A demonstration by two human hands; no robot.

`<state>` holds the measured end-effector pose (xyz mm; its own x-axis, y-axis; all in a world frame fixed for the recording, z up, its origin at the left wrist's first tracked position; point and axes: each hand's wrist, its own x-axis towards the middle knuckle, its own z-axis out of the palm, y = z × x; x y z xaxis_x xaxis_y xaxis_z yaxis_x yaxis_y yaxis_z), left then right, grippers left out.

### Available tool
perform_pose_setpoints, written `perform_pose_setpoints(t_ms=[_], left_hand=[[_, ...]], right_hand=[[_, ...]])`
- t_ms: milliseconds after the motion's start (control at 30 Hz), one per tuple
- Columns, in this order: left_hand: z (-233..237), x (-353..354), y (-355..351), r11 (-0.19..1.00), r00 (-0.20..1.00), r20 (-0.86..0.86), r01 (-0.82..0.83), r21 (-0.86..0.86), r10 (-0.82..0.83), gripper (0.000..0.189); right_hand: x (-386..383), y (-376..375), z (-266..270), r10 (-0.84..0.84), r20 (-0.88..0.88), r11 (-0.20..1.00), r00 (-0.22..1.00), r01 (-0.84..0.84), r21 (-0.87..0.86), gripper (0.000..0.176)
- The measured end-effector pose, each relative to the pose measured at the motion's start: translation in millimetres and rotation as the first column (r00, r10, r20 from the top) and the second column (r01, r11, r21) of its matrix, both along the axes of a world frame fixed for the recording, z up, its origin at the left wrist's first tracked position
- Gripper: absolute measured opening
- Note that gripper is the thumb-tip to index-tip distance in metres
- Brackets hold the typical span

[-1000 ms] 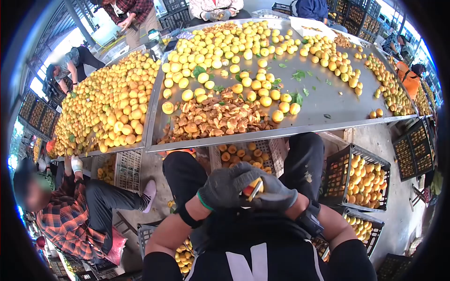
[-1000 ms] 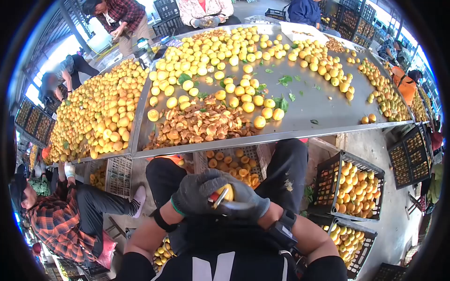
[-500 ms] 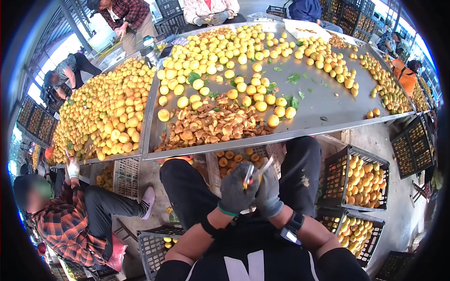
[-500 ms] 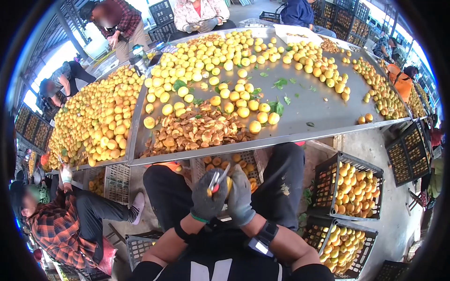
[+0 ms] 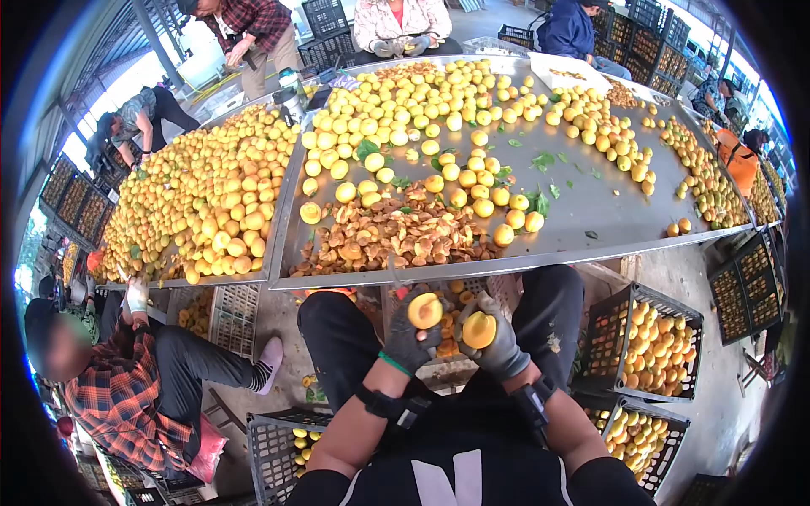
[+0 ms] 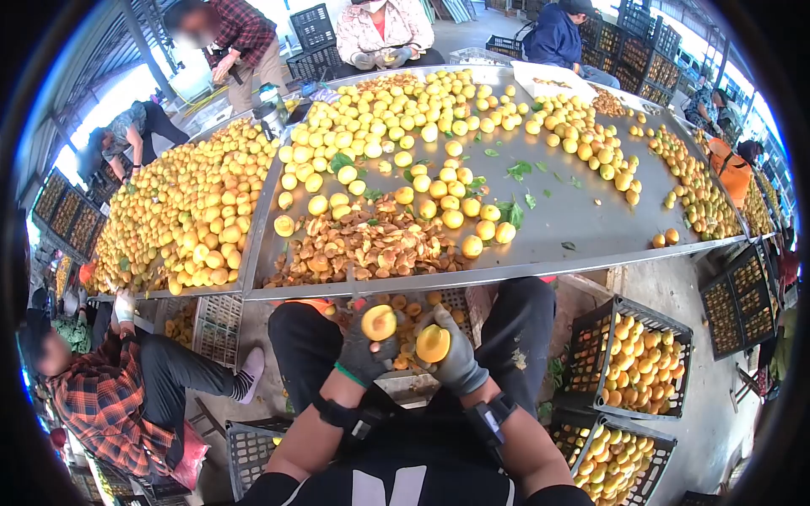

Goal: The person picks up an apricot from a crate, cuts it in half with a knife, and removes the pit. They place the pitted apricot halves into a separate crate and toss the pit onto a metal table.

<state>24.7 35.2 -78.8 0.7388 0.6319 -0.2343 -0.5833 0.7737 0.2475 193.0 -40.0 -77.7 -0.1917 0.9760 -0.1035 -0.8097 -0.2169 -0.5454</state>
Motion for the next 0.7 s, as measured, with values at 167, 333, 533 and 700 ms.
perform_pose_setpoints(t_ms=[167, 333, 533, 700], left_hand=[[25.1, -23.0, 1.5, 0.999, 0.999, 0.035, -0.028, 0.024, 0.028, 0.03], [9.1, -24.6, -8.8, 0.566, 0.806, -0.331, -0.006, 0.824, 0.49, 0.017], [35.1, -0.8, -22.6, 0.454, 0.39, -0.577, 0.367, 0.812, 0.717, 0.018], [46.4, -7.0, -25.9, -0.04, 0.232, -0.192, 0.73, 0.682, 0.954, 0.02]], right_hand=[[0.4, -1.1, 26.0, -0.06, 0.176, 0.998, 0.983, 0.064, -0.019, 0.038], [-2.8, 8.7, 16.6, -0.28, 0.683, 0.959, 0.675, 0.157, 0.237, 0.043], [-42.1, -11.2, 31.6, 0.012, 0.32, 0.997, 0.947, 0.015, -0.081, 0.047], [-28.1, -27.7, 26.0, -0.047, 0.452, 0.976, 0.891, 0.137, -0.169, 0.041]])
